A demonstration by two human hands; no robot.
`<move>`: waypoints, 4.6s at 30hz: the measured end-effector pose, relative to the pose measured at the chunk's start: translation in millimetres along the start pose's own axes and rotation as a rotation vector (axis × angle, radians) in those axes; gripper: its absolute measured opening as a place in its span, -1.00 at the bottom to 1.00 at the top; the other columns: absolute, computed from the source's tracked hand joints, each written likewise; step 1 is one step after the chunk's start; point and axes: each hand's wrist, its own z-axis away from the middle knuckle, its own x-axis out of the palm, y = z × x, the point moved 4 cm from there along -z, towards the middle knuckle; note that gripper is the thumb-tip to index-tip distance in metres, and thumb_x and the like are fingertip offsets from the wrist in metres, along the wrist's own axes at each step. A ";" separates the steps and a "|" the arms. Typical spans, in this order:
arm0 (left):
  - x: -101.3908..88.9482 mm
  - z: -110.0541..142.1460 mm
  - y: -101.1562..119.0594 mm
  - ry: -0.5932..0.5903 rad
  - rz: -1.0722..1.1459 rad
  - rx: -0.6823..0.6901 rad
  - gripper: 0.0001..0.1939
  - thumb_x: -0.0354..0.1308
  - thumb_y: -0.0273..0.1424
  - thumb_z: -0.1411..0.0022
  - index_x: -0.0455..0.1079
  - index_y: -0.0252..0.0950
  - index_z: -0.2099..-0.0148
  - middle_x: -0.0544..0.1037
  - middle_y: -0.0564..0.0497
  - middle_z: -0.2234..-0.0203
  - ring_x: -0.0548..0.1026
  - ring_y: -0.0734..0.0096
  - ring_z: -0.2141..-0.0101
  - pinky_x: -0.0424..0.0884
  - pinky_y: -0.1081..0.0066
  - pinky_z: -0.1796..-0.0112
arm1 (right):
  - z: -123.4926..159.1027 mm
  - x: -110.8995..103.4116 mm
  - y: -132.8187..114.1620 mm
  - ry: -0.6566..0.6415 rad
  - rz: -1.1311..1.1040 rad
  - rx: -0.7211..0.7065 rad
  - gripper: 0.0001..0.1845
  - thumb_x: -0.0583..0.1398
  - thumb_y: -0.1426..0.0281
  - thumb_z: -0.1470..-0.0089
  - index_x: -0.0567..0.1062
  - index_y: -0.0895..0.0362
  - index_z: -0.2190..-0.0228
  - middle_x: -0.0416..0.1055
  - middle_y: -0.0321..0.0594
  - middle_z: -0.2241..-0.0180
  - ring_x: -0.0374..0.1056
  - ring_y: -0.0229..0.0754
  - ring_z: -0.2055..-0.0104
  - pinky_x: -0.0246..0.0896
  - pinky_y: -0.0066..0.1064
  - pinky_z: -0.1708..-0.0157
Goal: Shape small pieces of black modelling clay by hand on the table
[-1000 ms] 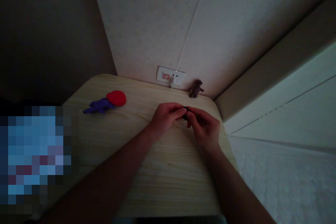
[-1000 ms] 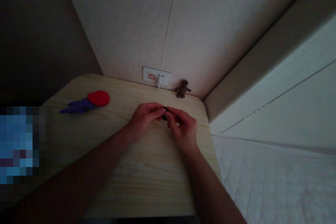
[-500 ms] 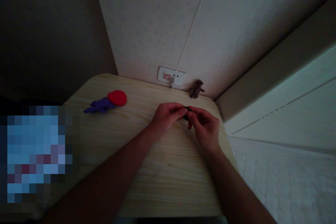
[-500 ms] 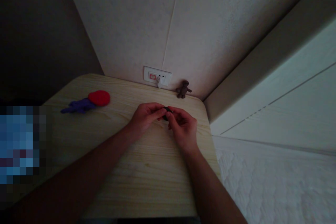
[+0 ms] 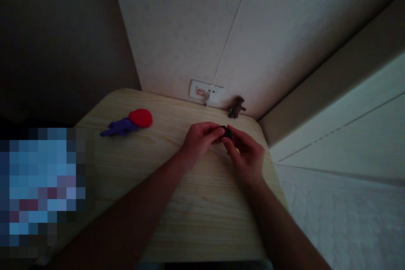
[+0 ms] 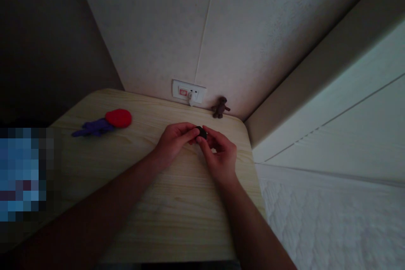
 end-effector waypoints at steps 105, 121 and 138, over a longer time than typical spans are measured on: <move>-6.7 -1.5 -4.7 0.066 0.015 -0.047 -0.67 0.47 -0.18 0.01 0.61 -0.36 0.36 0.60 -0.03 0.50 0.46 0.44 0.46 0.36 0.41 0.38 | -2.6 0.7 -2.4 -0.124 0.227 -0.122 -0.73 0.24 0.32 -0.27 0.63 0.09 0.04 0.58 -0.16 0.30 0.43 -0.23 0.38 0.40 -0.33 0.36; -3.5 -1.4 -3.5 0.024 -0.005 0.002 -0.72 0.48 -0.24 0.01 0.60 -0.35 0.35 0.62 -0.02 0.51 0.47 0.46 0.49 0.38 0.41 0.39 | -5.0 4.7 5.0 -0.046 -0.168 0.128 -0.76 0.35 0.27 -0.12 0.61 0.11 0.19 0.58 -0.24 0.40 0.36 -0.31 0.52 0.32 -0.44 0.52; -2.3 -0.7 -1.4 0.022 0.000 -0.016 -0.74 0.42 -0.23 -0.06 0.62 -0.36 0.32 0.61 -0.02 0.51 0.46 0.47 0.48 0.36 0.43 0.38 | -2.2 -2.3 -4.5 -0.034 0.260 -0.164 -0.76 0.28 0.33 -0.23 0.65 0.06 0.08 0.60 -0.18 0.32 0.44 -0.22 0.41 0.42 -0.33 0.38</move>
